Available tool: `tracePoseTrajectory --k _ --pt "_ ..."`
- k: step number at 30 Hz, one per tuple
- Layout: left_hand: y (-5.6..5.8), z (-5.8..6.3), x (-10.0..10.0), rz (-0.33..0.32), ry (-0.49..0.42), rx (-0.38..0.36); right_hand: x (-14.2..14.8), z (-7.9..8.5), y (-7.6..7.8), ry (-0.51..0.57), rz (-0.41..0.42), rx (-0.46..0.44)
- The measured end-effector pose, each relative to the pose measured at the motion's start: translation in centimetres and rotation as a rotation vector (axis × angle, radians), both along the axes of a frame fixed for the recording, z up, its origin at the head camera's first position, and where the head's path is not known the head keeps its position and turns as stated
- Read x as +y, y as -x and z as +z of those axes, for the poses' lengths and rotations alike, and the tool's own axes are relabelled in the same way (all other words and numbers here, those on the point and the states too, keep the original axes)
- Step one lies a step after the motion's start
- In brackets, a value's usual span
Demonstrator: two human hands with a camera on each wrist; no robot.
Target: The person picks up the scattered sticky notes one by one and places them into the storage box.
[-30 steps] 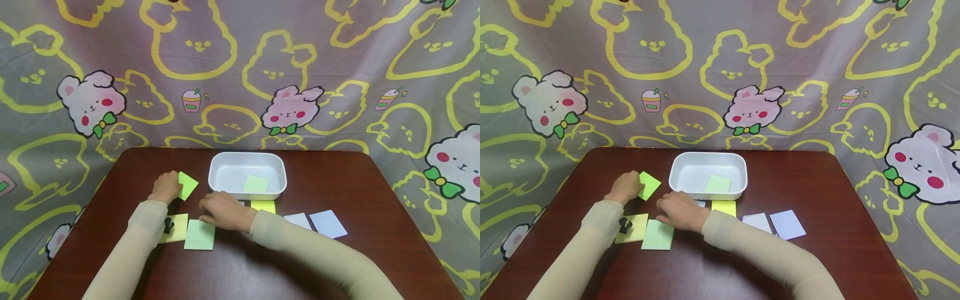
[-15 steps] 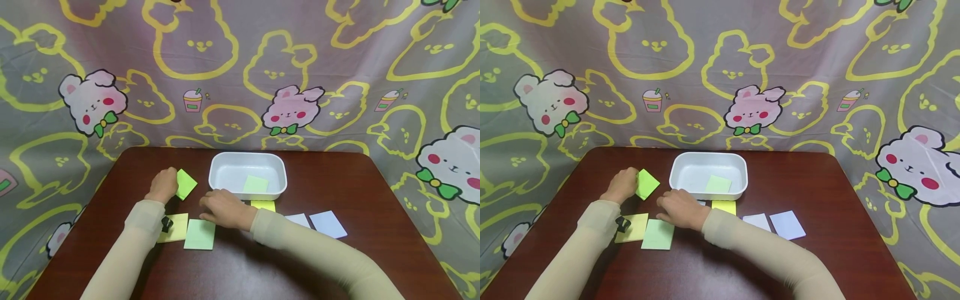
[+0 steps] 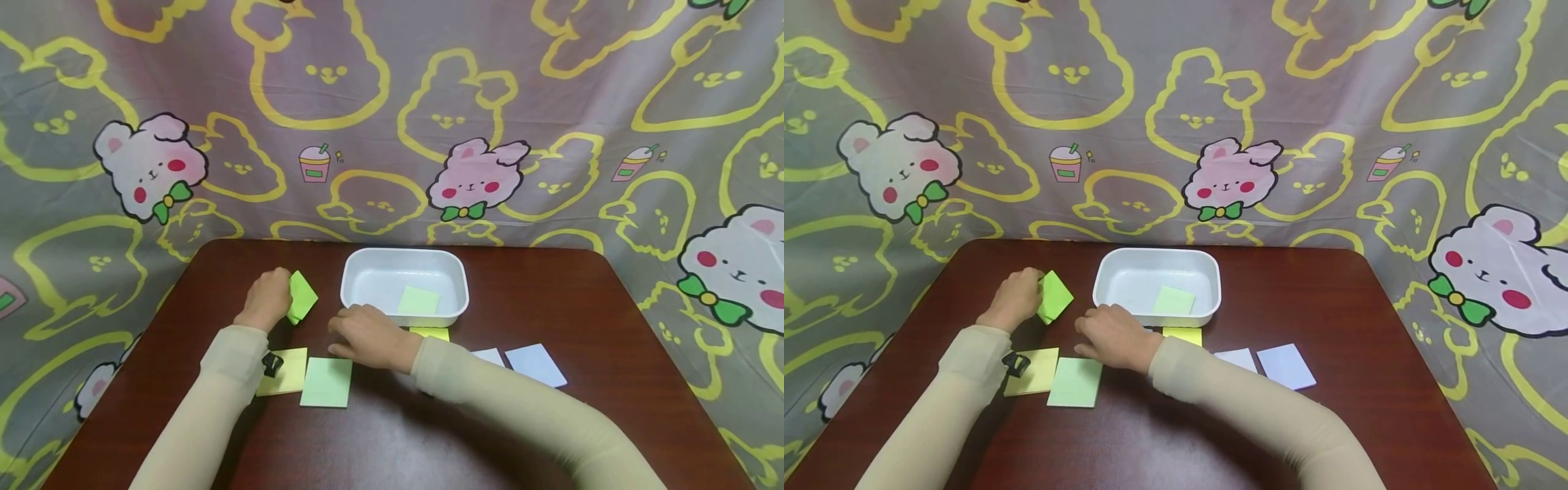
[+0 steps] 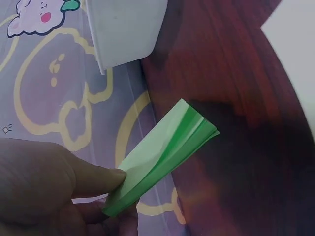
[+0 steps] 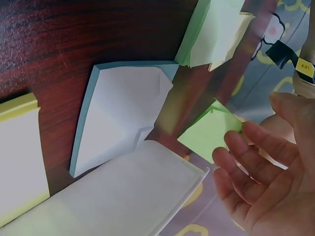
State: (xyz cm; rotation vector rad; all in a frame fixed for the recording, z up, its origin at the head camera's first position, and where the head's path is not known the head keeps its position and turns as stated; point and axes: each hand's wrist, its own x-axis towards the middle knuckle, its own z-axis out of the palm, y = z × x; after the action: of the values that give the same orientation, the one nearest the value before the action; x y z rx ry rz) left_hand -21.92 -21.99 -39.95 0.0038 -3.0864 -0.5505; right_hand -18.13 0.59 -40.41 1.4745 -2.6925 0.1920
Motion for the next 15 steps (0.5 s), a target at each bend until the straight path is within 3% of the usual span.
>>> tracePoseTrajectory --k 15 --pt "-0.27 1.10 0.45 0.007 -0.030 0.034 0.07 0.47 0.31 0.028 -0.019 0.019"
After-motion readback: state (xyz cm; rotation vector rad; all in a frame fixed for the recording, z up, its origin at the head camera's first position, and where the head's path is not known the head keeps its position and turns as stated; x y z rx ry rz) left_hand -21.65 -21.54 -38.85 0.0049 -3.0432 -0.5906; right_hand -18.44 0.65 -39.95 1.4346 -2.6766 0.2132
